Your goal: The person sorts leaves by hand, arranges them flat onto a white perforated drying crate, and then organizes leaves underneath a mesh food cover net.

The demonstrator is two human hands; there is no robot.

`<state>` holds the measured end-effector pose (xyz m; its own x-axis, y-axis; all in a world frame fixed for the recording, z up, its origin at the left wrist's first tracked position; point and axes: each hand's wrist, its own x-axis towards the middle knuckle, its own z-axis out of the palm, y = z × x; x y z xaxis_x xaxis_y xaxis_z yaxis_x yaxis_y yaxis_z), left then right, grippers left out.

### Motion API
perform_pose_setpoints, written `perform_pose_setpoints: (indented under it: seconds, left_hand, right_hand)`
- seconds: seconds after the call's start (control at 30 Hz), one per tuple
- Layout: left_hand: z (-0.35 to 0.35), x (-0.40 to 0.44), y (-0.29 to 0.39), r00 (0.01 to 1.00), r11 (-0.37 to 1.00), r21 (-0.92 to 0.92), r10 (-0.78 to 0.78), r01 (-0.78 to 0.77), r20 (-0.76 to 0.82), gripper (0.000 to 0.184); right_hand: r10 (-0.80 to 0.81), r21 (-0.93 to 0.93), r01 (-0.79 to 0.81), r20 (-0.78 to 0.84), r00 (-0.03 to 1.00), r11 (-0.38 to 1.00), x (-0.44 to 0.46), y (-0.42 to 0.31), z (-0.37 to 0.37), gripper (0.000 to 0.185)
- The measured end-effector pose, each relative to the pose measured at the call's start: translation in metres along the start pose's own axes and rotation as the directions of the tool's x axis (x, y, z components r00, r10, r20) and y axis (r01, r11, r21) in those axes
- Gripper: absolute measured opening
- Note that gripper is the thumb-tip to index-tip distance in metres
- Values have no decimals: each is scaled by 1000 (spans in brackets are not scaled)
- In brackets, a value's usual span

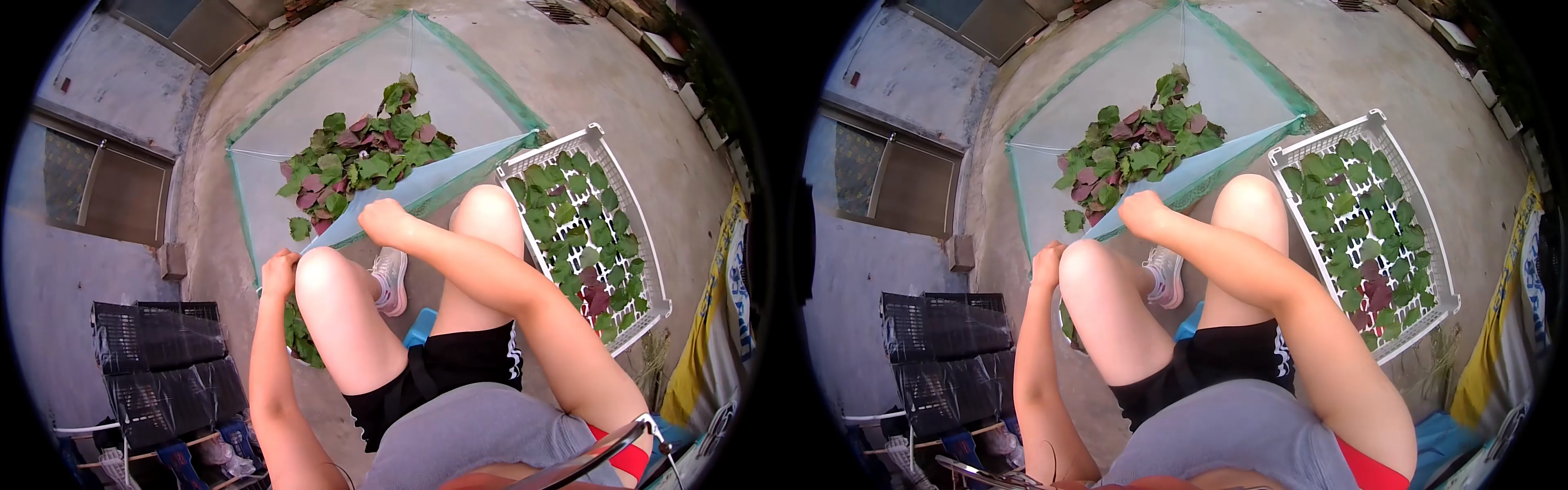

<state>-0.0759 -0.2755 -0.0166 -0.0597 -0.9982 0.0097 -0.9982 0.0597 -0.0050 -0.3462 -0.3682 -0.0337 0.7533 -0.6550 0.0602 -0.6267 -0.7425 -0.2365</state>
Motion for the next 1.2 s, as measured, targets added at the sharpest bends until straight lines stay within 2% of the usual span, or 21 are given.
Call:
perform_pose_setpoints:
  seconds: [0.1,0.2,0.23,0.27,0.33,0.37,0.4,0.43,0.47,0.53,0.57,0.63,0.67,0.73,0.77,0.83,0.93,1.0,1.07,1.13,1.2]
  left_hand:
    - [16,1,1,996,998,19,59,-61,71,15]
    - [22,12,6,978,993,44,97,-106,185,19]
    - [21,18,10,951,991,100,56,-91,306,23]
    - [22,23,15,946,991,92,67,-101,318,23]
    - [20,34,23,830,997,71,-12,-33,558,24]
    - [23,40,24,823,998,66,-19,-23,568,24]
    - [26,48,21,757,982,-170,48,84,652,25]
    - [25,55,20,693,899,-381,136,213,708,28]
    - [23,60,19,688,895,-381,126,232,714,28]
    - [14,73,23,716,611,-730,358,306,599,37]
    - [19,81,20,714,608,-728,351,318,606,37]
    - [32,98,14,853,539,-765,150,353,499,34]
    - [44,108,9,847,536,-762,152,363,510,34]
    - [68,128,2,932,622,-709,-99,332,349,40]
    - [75,136,2,929,618,-710,-95,337,358,40]
    - [84,150,12,926,797,-472,-306,377,223,46]
    - [107,163,17,898,826,-355,-381,438,222,46]
    - [118,166,17,891,811,-372,-393,452,226,41]
    - [125,171,10,880,665,-583,-413,467,233,35]
    - [119,172,11,859,166,-873,-334,458,387,18]
    - [105,170,13,886,70,-911,-274,406,374,12]
  right_hand:
    - [-4,98,-1,48,999,995,-10,6,20,9]
    - [76,116,-84,70,995,990,-14,3,32,12]
    - [93,93,-107,138,986,990,-12,6,35,15]
    - [105,99,-120,149,983,988,-12,11,39,15]
    - [214,-54,-209,389,896,976,-9,14,30,23]
    - [204,-50,-201,402,893,978,-9,15,31,23]
    - [191,-40,-193,423,885,980,-10,17,32,24]
    - [177,-29,-184,444,878,983,-10,16,32,25]
    - [162,-23,-170,456,875,985,-8,14,30,25]
    - [163,-51,-160,530,832,986,0,11,28,27]
    - [178,-51,-179,541,822,982,5,10,32,28]
    - [178,-58,-177,558,811,983,10,8,21,23]
    - [186,-67,-181,569,801,981,12,6,19,20]
    - [201,-94,-180,571,796,979,17,4,29,24]
    - [217,-126,-177,563,798,976,19,4,32,29]
    - [210,-112,-178,570,795,978,21,5,30,29]
    - [202,-95,-180,560,804,979,23,10,31,27]
    - [207,-86,-192,553,807,978,22,12,31,26]
    - [215,-112,-184,575,790,977,26,15,26,26]
    - [218,-97,-198,570,792,975,28,19,22,26]
    - [220,-77,-215,571,791,974,27,22,20,25]
